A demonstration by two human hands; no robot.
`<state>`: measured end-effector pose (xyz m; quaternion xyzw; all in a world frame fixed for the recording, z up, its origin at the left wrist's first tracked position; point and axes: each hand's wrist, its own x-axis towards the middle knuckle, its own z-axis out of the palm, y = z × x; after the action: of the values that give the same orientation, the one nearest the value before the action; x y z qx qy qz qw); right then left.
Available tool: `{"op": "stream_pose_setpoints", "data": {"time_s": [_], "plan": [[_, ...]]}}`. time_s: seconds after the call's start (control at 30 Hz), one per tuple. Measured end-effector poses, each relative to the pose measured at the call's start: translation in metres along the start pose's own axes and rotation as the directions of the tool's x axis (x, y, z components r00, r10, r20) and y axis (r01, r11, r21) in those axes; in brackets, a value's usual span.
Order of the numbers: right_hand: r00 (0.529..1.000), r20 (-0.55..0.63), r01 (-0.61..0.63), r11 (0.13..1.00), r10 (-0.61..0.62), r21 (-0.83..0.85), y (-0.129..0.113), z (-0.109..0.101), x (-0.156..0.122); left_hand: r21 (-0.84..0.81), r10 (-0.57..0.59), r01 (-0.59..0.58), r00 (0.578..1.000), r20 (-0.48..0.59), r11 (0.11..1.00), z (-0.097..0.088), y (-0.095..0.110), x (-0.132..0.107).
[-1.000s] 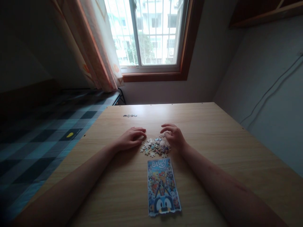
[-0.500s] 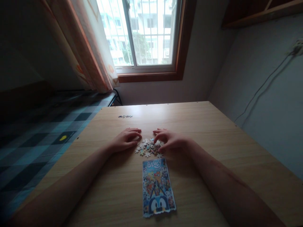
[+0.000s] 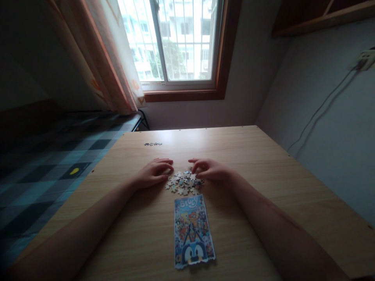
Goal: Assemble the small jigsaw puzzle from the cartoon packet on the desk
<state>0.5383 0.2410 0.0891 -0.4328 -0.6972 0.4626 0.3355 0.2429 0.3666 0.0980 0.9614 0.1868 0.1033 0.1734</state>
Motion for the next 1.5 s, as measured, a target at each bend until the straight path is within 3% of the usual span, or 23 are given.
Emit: {"op": "stream_pose_setpoints", "data": {"time_s": [0.07,0.13,0.33,0.5,0.8,1.07,1.13,1.2,1.3,1.4,1.5], "plan": [[1.000,-0.019,0.010,0.996,-0.009,0.087,0.001,0.000,0.000,-0.012,0.000,0.000,1.000,-0.003,1.000,0.000,0.000,0.000],[1.000,-0.025,0.017,0.997,-0.016,0.070,0.001,0.000,0.000,-0.026,-0.003,0.003,1.000,-0.009,1.000,-0.001,0.001,0.000],[0.999,0.034,0.028,0.940,-0.017,-0.341,-0.004,0.008,0.004,-0.026,-0.011,0.011,1.000,-0.008,1.000,0.000,0.000,0.000],[0.999,0.028,0.028,0.893,-0.017,-0.449,-0.006,0.014,0.004,-0.012,-0.008,0.008,1.000,-0.003,1.000,0.000,0.000,0.000],[0.997,0.051,0.070,0.908,-0.053,-0.414,-0.001,0.013,0.005,-0.030,-0.012,0.012,1.000,-0.009,0.999,0.000,0.000,-0.001],[0.998,0.057,0.048,0.983,-0.039,-0.175,-0.006,0.003,0.002,-0.030,-0.017,0.017,1.000,-0.015,0.999,0.001,0.001,-0.001],[0.999,0.010,0.040,0.999,-0.039,-0.016,-0.006,0.002,0.000,-0.030,-0.019,0.019,1.000,-0.016,0.999,0.001,0.001,-0.001],[0.994,-0.109,0.033,0.991,-0.019,0.128,-0.003,0.004,0.000,-0.033,-0.018,0.017,1.000,-0.020,0.999,0.001,0.001,-0.001],[0.931,-0.365,0.048,0.979,0.028,0.198,0.007,0.006,0.004,-0.041,-0.019,0.018,1.000,-0.021,0.999,0.002,0.001,-0.002],[0.836,-0.548,0.021,0.996,0.031,0.089,0.021,0.006,0.011,-0.040,-0.025,0.024,1.000,-0.018,0.999,0.002,0.002,-0.002],[0.778,-0.626,-0.111,0.973,-0.042,-0.203,0.029,0.005,0.016,-0.037,-0.014,0.013,1.000,-0.027,0.999,0.002,0.003,-0.002]]}}
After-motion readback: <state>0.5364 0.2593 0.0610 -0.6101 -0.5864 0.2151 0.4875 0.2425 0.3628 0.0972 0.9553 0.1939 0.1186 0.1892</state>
